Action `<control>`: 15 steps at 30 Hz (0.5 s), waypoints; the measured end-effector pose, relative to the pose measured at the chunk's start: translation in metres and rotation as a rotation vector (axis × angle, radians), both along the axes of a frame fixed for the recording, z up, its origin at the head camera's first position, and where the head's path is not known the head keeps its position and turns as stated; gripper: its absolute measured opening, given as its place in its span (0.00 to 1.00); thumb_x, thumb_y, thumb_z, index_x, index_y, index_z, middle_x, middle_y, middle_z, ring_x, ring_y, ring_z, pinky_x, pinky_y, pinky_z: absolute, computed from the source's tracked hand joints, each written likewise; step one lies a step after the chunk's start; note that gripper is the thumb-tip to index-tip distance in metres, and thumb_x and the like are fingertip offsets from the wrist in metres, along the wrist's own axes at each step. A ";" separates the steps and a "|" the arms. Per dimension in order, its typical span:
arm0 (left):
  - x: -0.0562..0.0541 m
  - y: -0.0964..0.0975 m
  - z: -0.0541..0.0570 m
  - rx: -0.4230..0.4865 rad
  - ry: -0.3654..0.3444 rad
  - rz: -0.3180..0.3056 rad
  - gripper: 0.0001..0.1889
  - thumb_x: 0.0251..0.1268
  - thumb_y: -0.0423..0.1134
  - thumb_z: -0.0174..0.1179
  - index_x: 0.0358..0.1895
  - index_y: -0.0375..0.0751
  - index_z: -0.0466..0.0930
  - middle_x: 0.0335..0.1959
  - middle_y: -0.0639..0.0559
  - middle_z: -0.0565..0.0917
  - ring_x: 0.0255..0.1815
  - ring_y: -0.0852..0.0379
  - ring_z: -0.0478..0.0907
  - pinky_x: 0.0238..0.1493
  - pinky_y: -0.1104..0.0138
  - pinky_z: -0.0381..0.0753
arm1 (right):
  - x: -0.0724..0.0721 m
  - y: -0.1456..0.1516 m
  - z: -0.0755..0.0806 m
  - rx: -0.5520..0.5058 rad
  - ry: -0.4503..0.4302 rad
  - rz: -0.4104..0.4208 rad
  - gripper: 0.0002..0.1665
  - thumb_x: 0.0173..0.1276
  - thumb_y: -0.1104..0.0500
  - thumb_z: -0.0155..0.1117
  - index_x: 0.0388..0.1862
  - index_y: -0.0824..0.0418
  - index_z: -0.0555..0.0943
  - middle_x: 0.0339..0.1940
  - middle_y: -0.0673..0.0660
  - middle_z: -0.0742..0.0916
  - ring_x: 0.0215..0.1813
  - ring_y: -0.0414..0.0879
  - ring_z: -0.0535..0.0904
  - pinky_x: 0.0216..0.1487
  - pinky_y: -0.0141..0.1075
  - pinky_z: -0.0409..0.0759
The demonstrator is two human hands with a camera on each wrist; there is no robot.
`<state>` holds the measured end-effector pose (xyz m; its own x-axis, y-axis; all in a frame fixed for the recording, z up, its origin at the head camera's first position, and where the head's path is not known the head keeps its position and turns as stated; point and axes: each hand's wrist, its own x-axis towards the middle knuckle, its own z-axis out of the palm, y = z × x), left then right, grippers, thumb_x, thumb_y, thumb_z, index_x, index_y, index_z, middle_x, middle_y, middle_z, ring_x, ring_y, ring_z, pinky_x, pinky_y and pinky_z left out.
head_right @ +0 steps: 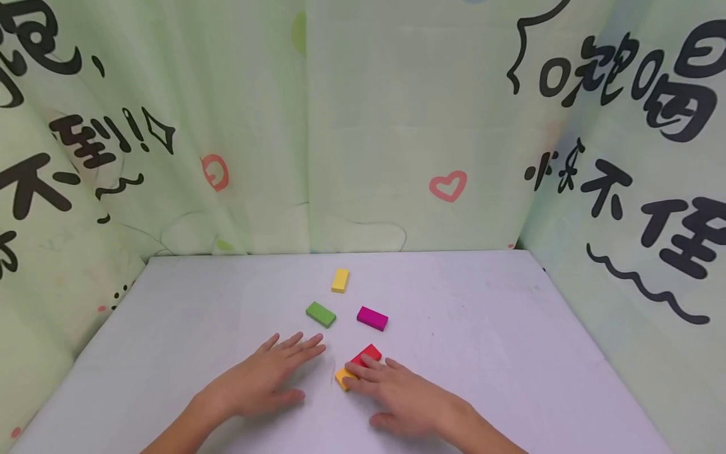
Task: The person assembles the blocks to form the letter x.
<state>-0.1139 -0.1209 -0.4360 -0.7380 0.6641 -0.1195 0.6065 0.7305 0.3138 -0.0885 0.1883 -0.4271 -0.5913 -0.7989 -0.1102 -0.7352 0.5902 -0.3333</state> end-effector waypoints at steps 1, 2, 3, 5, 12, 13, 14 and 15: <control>-0.001 -0.001 0.000 0.000 0.005 0.001 0.41 0.72 0.53 0.66 0.83 0.58 0.58 0.85 0.60 0.58 0.85 0.44 0.57 0.79 0.35 0.56 | 0.000 0.000 -0.002 0.001 0.011 0.008 0.40 0.72 0.54 0.70 0.81 0.52 0.69 0.84 0.51 0.68 0.83 0.59 0.63 0.75 0.63 0.67; -0.001 -0.001 0.000 0.001 0.010 0.002 0.41 0.71 0.53 0.66 0.83 0.58 0.58 0.85 0.60 0.58 0.85 0.44 0.57 0.79 0.35 0.56 | 0.001 0.001 -0.003 0.002 0.020 0.014 0.41 0.72 0.54 0.70 0.81 0.52 0.68 0.84 0.51 0.67 0.83 0.59 0.63 0.74 0.63 0.68; -0.002 -0.002 0.000 0.004 0.012 0.003 0.40 0.71 0.53 0.66 0.83 0.57 0.58 0.85 0.59 0.59 0.85 0.44 0.57 0.79 0.35 0.56 | 0.001 0.001 -0.005 0.004 0.031 0.019 0.41 0.72 0.54 0.70 0.81 0.52 0.68 0.84 0.51 0.67 0.83 0.59 0.63 0.74 0.62 0.68; -0.003 -0.003 0.000 0.005 0.018 0.002 0.40 0.72 0.52 0.66 0.83 0.57 0.59 0.85 0.59 0.59 0.85 0.44 0.57 0.79 0.36 0.56 | 0.002 0.002 -0.007 0.004 0.039 0.022 0.42 0.72 0.54 0.70 0.82 0.51 0.67 0.84 0.51 0.67 0.83 0.59 0.63 0.74 0.62 0.69; -0.006 -0.007 -0.001 0.014 0.034 -0.002 0.39 0.72 0.52 0.66 0.82 0.56 0.60 0.84 0.58 0.60 0.84 0.43 0.58 0.79 0.36 0.57 | 0.003 0.004 -0.012 -0.011 0.058 0.027 0.43 0.71 0.54 0.71 0.82 0.50 0.66 0.84 0.50 0.67 0.83 0.57 0.64 0.73 0.58 0.71; -0.008 -0.007 -0.002 0.017 0.035 -0.003 0.39 0.72 0.51 0.66 0.82 0.55 0.60 0.84 0.58 0.60 0.84 0.43 0.59 0.79 0.36 0.57 | 0.003 0.004 -0.012 -0.012 0.061 0.029 0.43 0.71 0.54 0.71 0.82 0.50 0.66 0.84 0.50 0.67 0.83 0.57 0.64 0.74 0.57 0.72; -0.009 -0.008 -0.002 0.022 0.033 -0.004 0.39 0.72 0.50 0.66 0.82 0.55 0.60 0.84 0.58 0.60 0.84 0.43 0.59 0.79 0.36 0.57 | 0.003 0.004 -0.012 -0.012 0.065 0.032 0.43 0.71 0.54 0.71 0.82 0.51 0.66 0.84 0.51 0.67 0.83 0.57 0.64 0.74 0.56 0.72; -0.011 -0.008 -0.002 0.025 0.032 -0.003 0.39 0.72 0.50 0.66 0.82 0.54 0.61 0.84 0.57 0.61 0.84 0.43 0.59 0.79 0.35 0.56 | 0.003 0.004 -0.012 -0.013 0.072 0.036 0.44 0.70 0.54 0.71 0.82 0.51 0.66 0.84 0.51 0.67 0.83 0.57 0.64 0.74 0.55 0.72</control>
